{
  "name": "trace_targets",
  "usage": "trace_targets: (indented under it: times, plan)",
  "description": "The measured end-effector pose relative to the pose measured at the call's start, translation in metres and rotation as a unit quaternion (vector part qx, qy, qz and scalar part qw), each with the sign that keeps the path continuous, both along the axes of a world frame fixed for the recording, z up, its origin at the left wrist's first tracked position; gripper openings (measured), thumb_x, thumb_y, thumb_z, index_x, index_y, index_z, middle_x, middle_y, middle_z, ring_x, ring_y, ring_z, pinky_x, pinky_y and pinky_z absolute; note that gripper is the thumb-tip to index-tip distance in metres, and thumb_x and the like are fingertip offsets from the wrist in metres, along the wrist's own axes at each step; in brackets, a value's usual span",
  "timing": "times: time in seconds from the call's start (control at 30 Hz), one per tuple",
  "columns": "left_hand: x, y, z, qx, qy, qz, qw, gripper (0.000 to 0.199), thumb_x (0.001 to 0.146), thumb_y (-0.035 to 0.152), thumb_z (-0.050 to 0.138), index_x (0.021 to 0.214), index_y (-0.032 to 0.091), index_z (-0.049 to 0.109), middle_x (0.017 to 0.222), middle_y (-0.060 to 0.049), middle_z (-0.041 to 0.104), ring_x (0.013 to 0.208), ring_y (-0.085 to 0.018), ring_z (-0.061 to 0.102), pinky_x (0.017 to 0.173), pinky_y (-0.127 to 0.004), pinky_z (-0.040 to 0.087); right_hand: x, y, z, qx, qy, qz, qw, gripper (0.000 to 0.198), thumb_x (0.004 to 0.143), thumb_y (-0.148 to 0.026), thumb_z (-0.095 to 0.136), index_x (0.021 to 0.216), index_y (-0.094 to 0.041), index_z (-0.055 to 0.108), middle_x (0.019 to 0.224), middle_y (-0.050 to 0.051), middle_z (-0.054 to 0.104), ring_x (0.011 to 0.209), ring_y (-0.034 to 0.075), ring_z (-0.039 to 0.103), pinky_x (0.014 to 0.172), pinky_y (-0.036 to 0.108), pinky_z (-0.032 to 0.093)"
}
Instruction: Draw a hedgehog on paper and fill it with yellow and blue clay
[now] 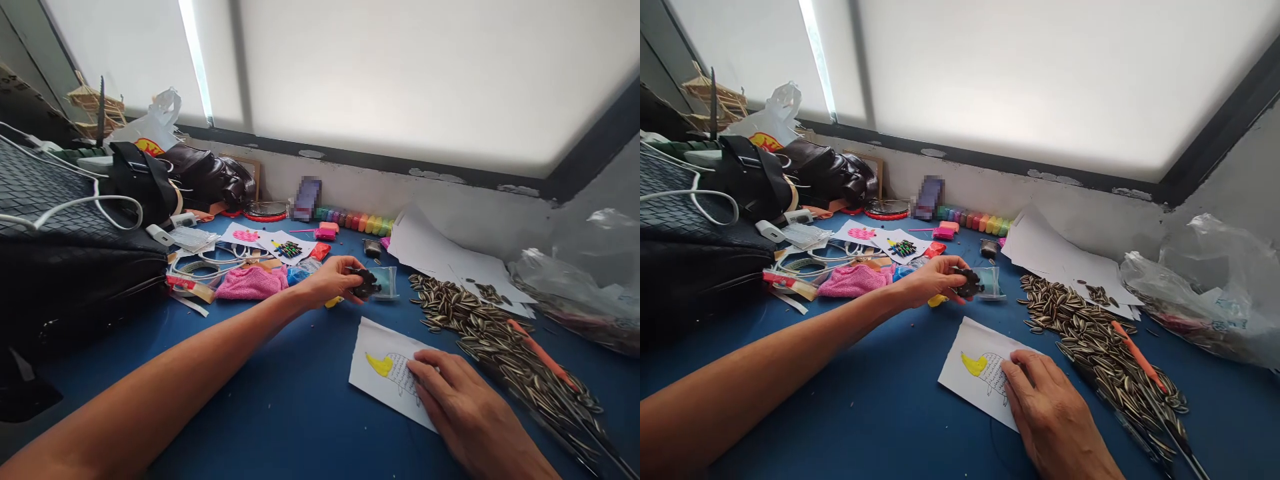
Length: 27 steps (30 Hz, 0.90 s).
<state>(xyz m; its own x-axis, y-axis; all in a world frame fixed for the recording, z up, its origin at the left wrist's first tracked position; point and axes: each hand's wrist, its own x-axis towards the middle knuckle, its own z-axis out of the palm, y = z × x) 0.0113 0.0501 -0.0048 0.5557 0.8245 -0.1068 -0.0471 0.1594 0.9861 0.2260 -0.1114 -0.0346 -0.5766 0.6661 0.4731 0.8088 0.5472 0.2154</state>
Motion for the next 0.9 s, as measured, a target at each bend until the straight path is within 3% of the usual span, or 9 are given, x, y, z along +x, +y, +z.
trace_targets:
  times: [0.1, 0.2, 0.5, 0.8, 0.9]
  plan:
    - [0.0012, 0.0010, -0.0047, 0.008, -0.010, 0.014, 1.000, 0.019, 0.080, -0.003, 0.058, 0.093, 0.009, 0.060, 0.083, -0.006, 0.069, 0.070, -0.011, 0.068, 0.066, -0.024, 0.057, -0.0018, -0.0008, 0.0014, 0.000, 0.003, 0.002, 1.000, 0.023, 0.096, -0.017, 0.041, 0.105, -0.015, 0.062, 0.099, 0.013, 0.064, 0.088, 0.020, 0.067, 0.071, 0.030, 0.060]
    - [0.0023, 0.0021, -0.0096, 0.011, -0.010, 0.026, 1.000, 0.012, 0.078, 0.000, 0.065, 0.086, 0.008, 0.061, 0.080, -0.005, 0.068, 0.070, -0.009, 0.066, 0.070, -0.023, 0.057, -0.0028, -0.0012, 0.0023, -0.001, 0.005, -0.001, 1.000, 0.023, 0.096, -0.018, 0.041, 0.105, -0.015, 0.063, 0.099, 0.013, 0.065, 0.089, 0.020, 0.067, 0.072, 0.031, 0.060]
    - [0.0001, -0.0006, -0.0046, 0.007, 0.010, 0.000, 1.000, 0.009, 0.083, 0.014, 0.066, 0.082, 0.007, 0.062, 0.069, -0.006, 0.066, 0.060, -0.013, 0.066, 0.051, -0.021, 0.054, -0.0018, -0.0006, 0.0030, 0.006, 0.028, 0.003, 1.000, 0.023, 0.096, -0.017, 0.042, 0.102, -0.016, 0.065, 0.099, 0.011, 0.067, 0.088, 0.018, 0.067, 0.075, 0.028, 0.058]
    - [0.0042, -0.0060, -0.0036, 0.012, 0.017, -0.045, 0.999, 0.009, 0.084, 0.012, 0.062, 0.090, 0.005, 0.063, 0.074, -0.007, 0.067, 0.062, -0.014, 0.067, 0.054, -0.023, 0.056, 0.0004, -0.0003, 0.0010, -0.004, 0.040, 0.003, 0.999, 0.021, 0.096, -0.017, 0.045, 0.102, -0.017, 0.065, 0.101, 0.011, 0.066, 0.089, 0.018, 0.066, 0.077, 0.029, 0.057]
    - [0.0026, -0.0044, -0.0016, 0.022, 0.020, -0.033, 0.999, 0.010, 0.085, 0.012, 0.061, 0.092, 0.006, 0.064, 0.079, -0.008, 0.067, 0.067, -0.012, 0.067, 0.059, -0.023, 0.057, 0.0004, -0.0005, 0.0009, -0.009, 0.039, 0.003, 0.999, 0.021, 0.096, -0.017, 0.045, 0.104, -0.016, 0.064, 0.102, 0.011, 0.066, 0.090, 0.018, 0.066, 0.076, 0.028, 0.057]
